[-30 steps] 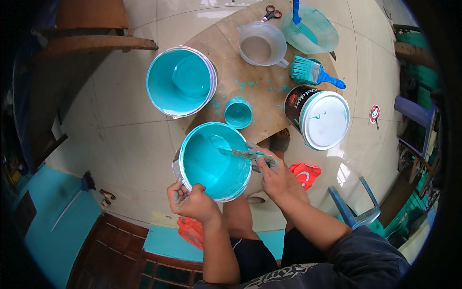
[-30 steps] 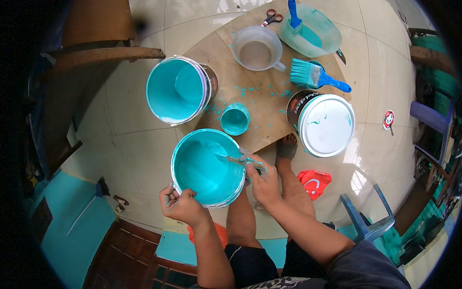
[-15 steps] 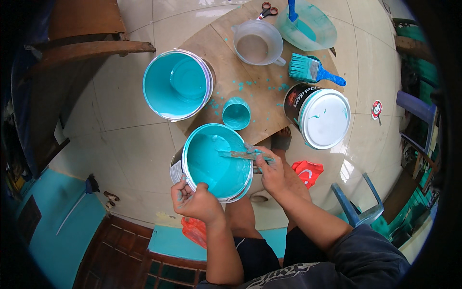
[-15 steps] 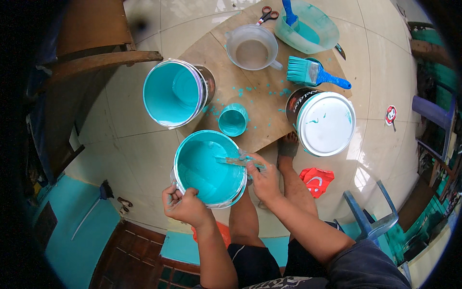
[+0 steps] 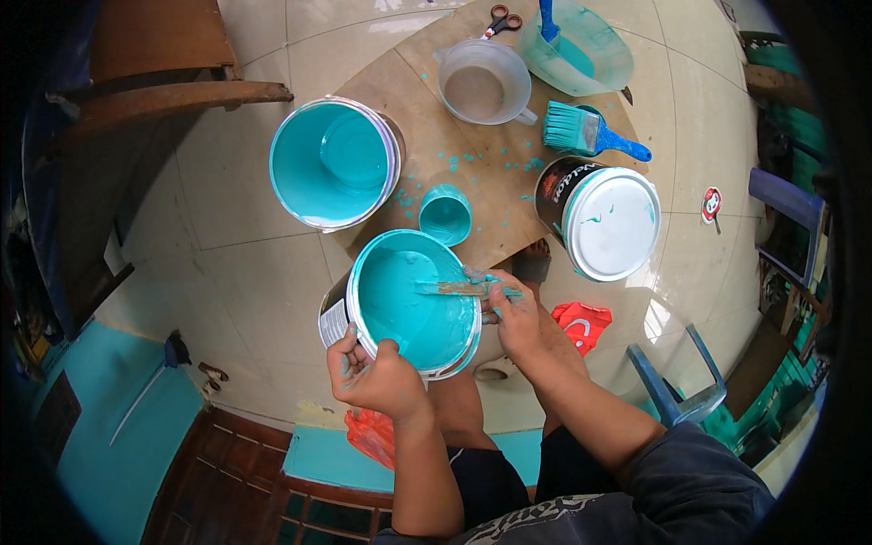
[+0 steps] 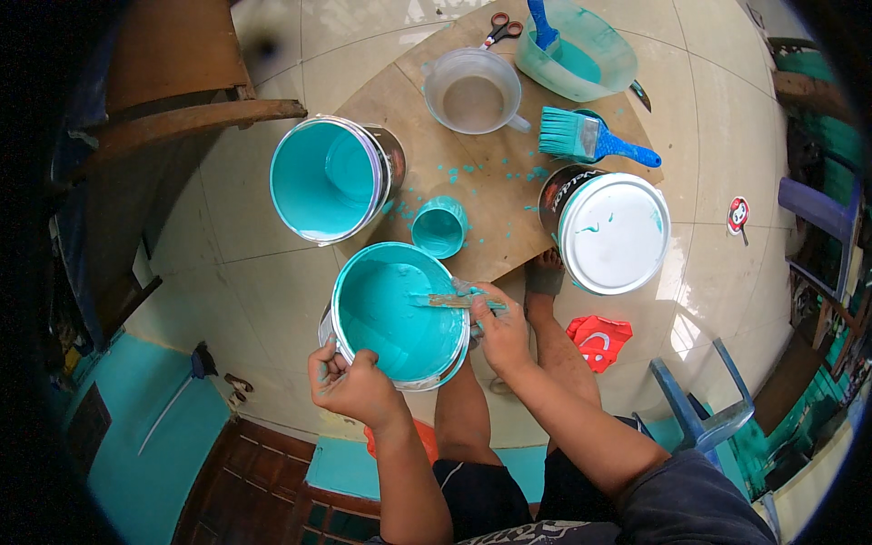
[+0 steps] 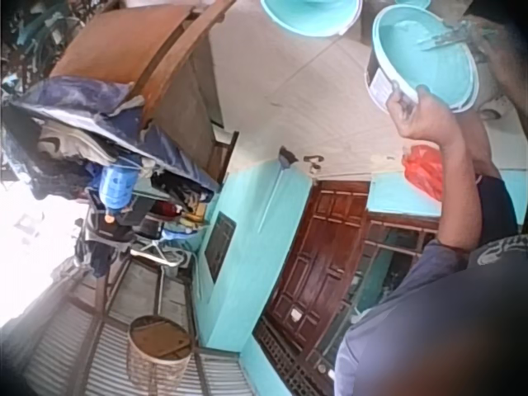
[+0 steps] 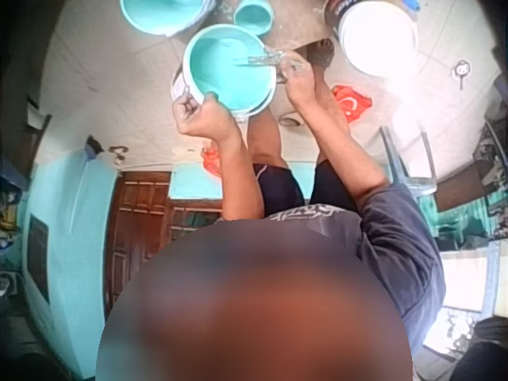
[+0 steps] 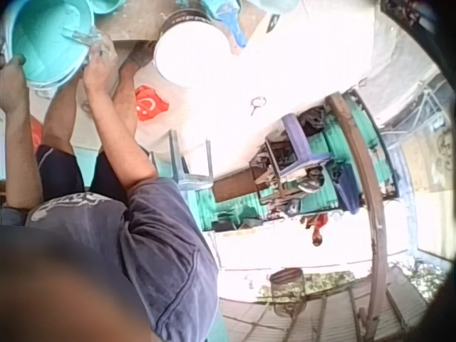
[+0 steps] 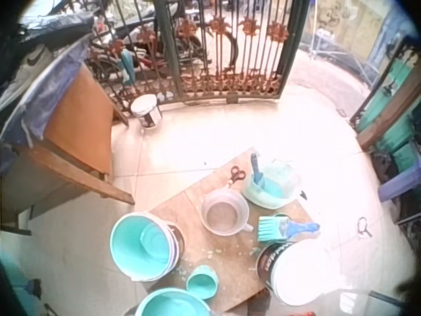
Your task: The person stirs turquoise paint in several open buckets using a wooden stick, then transfers some paint into a smaller container. The person repeatedly stirs and checks the paint consistency across multiple buckets.
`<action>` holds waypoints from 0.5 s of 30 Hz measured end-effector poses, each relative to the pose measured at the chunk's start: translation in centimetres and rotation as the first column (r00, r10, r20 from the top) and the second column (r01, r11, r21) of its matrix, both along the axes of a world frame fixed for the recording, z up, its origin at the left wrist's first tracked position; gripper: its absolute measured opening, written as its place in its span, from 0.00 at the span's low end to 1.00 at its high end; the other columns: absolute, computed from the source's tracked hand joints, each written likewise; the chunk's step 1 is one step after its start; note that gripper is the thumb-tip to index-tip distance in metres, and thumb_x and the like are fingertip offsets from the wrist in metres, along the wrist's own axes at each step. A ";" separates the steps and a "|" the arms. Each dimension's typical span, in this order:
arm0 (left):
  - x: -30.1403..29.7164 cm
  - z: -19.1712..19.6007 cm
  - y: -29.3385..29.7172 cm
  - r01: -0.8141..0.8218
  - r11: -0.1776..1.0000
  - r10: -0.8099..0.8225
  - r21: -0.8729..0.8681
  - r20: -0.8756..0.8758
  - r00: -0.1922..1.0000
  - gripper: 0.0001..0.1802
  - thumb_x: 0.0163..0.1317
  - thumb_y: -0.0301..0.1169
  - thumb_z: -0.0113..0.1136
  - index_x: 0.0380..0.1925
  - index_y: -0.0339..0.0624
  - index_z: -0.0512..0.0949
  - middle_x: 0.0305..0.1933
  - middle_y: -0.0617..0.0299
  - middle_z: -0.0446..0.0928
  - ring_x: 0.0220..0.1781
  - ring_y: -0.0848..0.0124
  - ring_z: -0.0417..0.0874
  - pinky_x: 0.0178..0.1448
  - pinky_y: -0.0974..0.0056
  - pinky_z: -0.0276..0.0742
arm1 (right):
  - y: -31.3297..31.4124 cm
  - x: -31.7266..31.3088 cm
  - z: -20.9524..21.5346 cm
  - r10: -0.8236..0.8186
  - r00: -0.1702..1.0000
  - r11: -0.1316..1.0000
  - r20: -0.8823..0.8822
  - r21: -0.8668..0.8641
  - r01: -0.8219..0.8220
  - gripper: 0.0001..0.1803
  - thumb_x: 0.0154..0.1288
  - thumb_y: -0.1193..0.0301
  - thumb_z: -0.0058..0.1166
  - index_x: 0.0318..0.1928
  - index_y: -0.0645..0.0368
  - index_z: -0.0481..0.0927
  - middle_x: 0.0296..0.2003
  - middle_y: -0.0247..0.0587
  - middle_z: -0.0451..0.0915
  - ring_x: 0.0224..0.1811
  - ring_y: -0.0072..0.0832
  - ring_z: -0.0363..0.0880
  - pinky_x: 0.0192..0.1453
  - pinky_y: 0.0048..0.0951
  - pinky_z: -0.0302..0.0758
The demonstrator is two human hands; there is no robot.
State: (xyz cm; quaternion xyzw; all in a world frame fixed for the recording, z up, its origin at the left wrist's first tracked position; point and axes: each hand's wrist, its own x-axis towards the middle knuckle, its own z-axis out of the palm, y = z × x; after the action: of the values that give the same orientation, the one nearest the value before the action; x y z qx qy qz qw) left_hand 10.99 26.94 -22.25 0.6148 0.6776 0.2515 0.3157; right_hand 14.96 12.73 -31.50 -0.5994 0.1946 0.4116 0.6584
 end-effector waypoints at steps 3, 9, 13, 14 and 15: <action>0.2 0.2 0.0 0.013 1.000 -0.013 0.005 -0.024 1.000 0.17 0.37 0.08 0.58 0.32 0.27 0.77 0.36 0.52 0.81 0.33 0.73 0.75 0.39 0.68 0.71 | 0.0 0.2 0.0 -0.004 1.000 1.000 -0.022 0.016 0.004 0.26 0.74 0.52 0.55 0.54 0.64 0.79 0.31 0.33 0.81 0.32 0.17 0.76 0.33 0.19 0.73; 0.8 0.6 -0.1 0.047 0.999 -0.046 0.021 -0.032 0.998 0.17 0.38 0.09 0.58 0.33 0.26 0.78 0.35 0.54 0.80 0.32 0.74 0.73 0.38 0.69 0.69 | 0.0 0.5 -0.1 -0.051 0.994 0.995 -0.092 0.075 0.058 0.25 0.74 0.52 0.54 0.54 0.63 0.78 0.33 0.32 0.79 0.31 0.15 0.74 0.30 0.17 0.70; 1.2 0.7 -0.1 0.049 0.998 -0.049 0.024 -0.024 0.999 0.17 0.38 0.09 0.58 0.33 0.26 0.78 0.35 0.56 0.79 0.31 0.75 0.72 0.37 0.69 0.68 | -0.3 0.9 -0.5 -0.012 0.995 0.994 -0.103 0.110 0.023 0.29 0.73 0.49 0.52 0.55 0.65 0.76 0.45 0.41 0.82 0.36 0.22 0.82 0.34 0.21 0.79; 1.3 0.7 -0.2 0.047 0.999 -0.046 0.017 -0.033 0.998 0.17 0.38 0.09 0.58 0.33 0.26 0.78 0.35 0.56 0.79 0.31 0.75 0.72 0.37 0.69 0.68 | -0.4 0.9 -0.6 -0.004 0.993 0.992 -0.115 0.124 0.019 0.31 0.73 0.47 0.52 0.56 0.66 0.75 0.51 0.46 0.83 0.39 0.25 0.86 0.37 0.23 0.84; 1.4 0.7 -0.2 0.050 0.998 -0.050 0.022 -0.029 0.998 0.17 0.38 0.09 0.58 0.33 0.26 0.78 0.35 0.56 0.79 0.31 0.75 0.71 0.37 0.68 0.68 | -0.4 0.9 -0.8 -0.024 0.994 0.993 -0.108 0.111 0.036 0.29 0.74 0.49 0.52 0.55 0.65 0.76 0.45 0.41 0.81 0.36 0.21 0.81 0.34 0.21 0.79</action>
State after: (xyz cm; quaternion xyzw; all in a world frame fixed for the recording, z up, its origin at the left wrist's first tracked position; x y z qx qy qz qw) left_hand 12.37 26.77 -21.51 0.6386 0.6635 0.2425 0.3050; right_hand 15.86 12.36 -32.26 -0.5355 0.2151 0.4433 0.6859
